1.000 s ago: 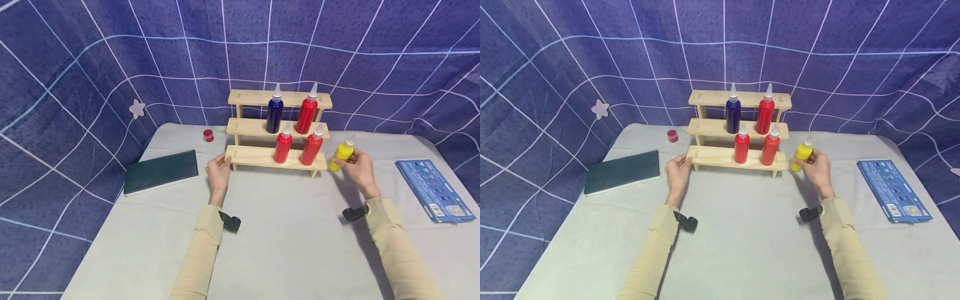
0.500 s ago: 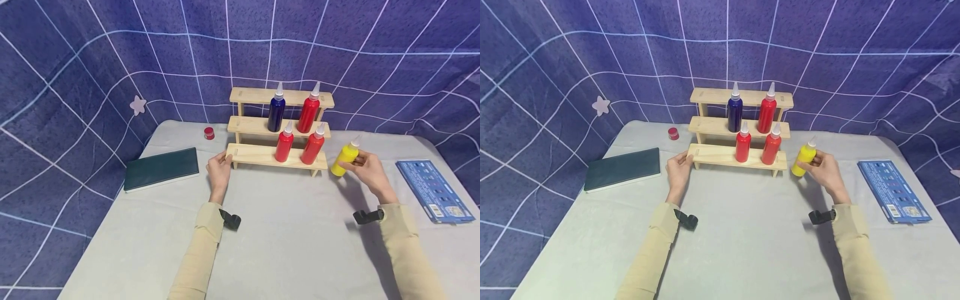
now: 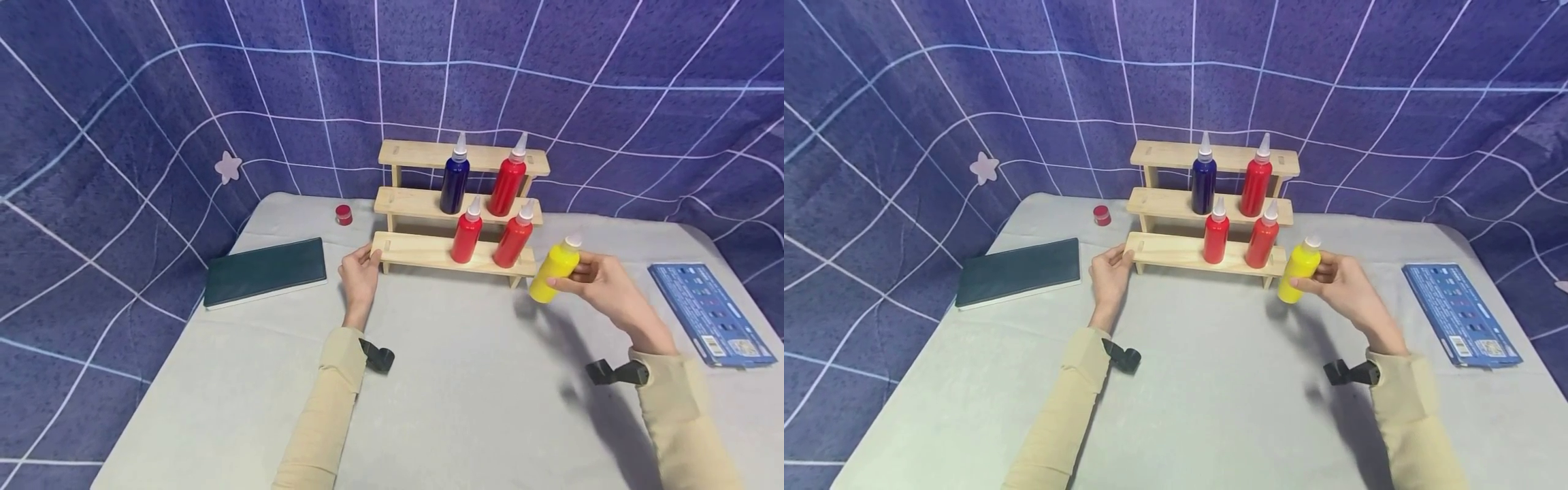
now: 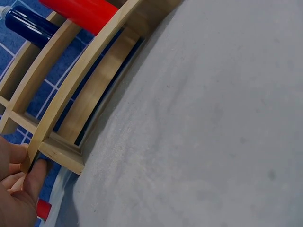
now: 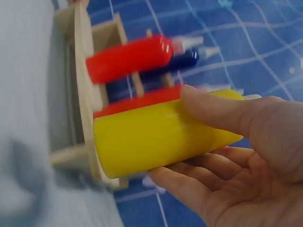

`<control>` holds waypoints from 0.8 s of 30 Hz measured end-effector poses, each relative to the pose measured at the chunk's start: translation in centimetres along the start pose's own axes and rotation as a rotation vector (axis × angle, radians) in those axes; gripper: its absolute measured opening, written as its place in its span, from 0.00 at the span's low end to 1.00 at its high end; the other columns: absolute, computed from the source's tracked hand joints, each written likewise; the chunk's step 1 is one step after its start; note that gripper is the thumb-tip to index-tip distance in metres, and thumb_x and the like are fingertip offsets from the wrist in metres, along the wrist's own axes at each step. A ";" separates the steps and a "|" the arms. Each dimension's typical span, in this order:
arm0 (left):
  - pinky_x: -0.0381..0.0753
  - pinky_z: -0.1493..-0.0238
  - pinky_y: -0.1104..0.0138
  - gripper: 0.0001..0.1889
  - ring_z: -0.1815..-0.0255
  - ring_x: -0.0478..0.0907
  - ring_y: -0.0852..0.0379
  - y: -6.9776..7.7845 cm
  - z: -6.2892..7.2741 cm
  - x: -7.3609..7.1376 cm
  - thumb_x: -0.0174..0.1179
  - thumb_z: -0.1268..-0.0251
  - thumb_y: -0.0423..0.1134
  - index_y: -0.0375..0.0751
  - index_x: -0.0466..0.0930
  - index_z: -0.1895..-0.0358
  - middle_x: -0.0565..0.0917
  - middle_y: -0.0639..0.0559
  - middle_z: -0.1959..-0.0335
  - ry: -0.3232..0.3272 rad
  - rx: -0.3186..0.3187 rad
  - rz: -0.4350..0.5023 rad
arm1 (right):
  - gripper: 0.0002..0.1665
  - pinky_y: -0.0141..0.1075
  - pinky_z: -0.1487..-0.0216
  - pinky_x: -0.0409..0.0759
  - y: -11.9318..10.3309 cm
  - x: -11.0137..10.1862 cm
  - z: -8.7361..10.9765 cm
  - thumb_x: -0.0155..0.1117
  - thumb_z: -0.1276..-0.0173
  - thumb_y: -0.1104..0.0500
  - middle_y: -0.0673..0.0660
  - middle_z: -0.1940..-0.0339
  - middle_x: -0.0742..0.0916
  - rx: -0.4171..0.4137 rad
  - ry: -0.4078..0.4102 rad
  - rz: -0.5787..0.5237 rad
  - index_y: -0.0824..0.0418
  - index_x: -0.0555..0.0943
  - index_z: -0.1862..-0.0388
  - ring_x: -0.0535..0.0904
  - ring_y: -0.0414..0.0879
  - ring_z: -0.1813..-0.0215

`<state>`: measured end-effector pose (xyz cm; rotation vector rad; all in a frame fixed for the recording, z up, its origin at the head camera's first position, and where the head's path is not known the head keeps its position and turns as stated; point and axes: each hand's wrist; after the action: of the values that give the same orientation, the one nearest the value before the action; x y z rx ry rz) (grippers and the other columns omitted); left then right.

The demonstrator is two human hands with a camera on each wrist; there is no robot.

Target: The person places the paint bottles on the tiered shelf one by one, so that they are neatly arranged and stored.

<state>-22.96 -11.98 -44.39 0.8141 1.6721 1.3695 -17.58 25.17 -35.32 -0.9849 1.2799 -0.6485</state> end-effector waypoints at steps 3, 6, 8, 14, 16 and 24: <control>0.85 0.50 0.66 0.17 0.50 0.84 0.46 -0.1 0.0 0.0 0.63 0.35 0.33 0.30 0.81 0.45 0.84 0.34 0.51 -0.006 -0.004 0.005 | 0.27 0.22 0.58 0.83 -1.1 1.0 0.2 0.68 0.37 0.68 0.39 0.63 0.87 -0.019 -0.042 -0.013 0.80 0.73 0.42 0.83 0.30 0.61; 0.85 0.50 0.67 0.17 0.50 0.84 0.47 -0.3 -0.1 0.1 0.63 0.35 0.33 0.30 0.81 0.45 0.84 0.34 0.50 -0.007 -0.001 0.005 | 0.27 0.24 0.56 0.83 -2.0 2.4 0.2 0.69 0.37 0.66 0.51 0.58 0.89 -0.032 -0.085 -0.011 0.77 0.74 0.42 0.84 0.31 0.59; 0.85 0.50 0.67 0.17 0.50 0.84 0.47 -0.3 -0.1 0.1 0.63 0.35 0.33 0.29 0.80 0.45 0.84 0.34 0.50 -0.007 0.003 0.004 | 0.26 0.25 0.56 0.83 -2.4 3.3 0.0 0.69 0.37 0.65 0.60 0.54 0.88 -0.038 -0.110 -0.001 0.75 0.75 0.42 0.84 0.32 0.58; 0.85 0.51 0.67 0.17 0.50 0.84 0.47 -0.3 -0.1 0.1 0.63 0.34 0.34 0.29 0.80 0.45 0.84 0.34 0.51 -0.017 0.003 -0.006 | 0.25 0.28 0.55 0.85 -3.3 6.6 -0.9 0.70 0.39 0.67 0.69 0.54 0.86 -0.061 -0.161 -0.043 0.75 0.76 0.45 0.85 0.39 0.57; 0.85 0.51 0.67 0.17 0.50 0.84 0.47 -0.3 -0.1 0.1 0.63 0.34 0.34 0.29 0.80 0.45 0.84 0.34 0.51 -0.018 -0.001 -0.002 | 0.24 0.28 0.56 0.85 -3.6 7.7 -1.4 0.70 0.39 0.68 0.69 0.54 0.86 -0.069 -0.162 -0.062 0.75 0.76 0.45 0.86 0.43 0.57; 0.85 0.51 0.66 0.17 0.51 0.85 0.47 -0.2 0.0 0.1 0.63 0.34 0.34 0.30 0.81 0.45 0.85 0.35 0.51 0.001 -0.001 -0.008 | 0.27 0.36 0.50 0.86 -5.4 11.6 -3.6 0.70 0.39 0.68 0.68 0.50 0.86 -0.123 -0.137 -0.087 0.73 0.76 0.42 0.84 0.58 0.49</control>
<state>-23.00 -11.96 -44.56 0.8058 1.6739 1.3649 -18.05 11.90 -36.14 -1.1723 1.1713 -0.5636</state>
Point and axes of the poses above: each hand's wrist, its own z-axis away from the middle knuckle, its own x-axis out of the palm, y = z × x
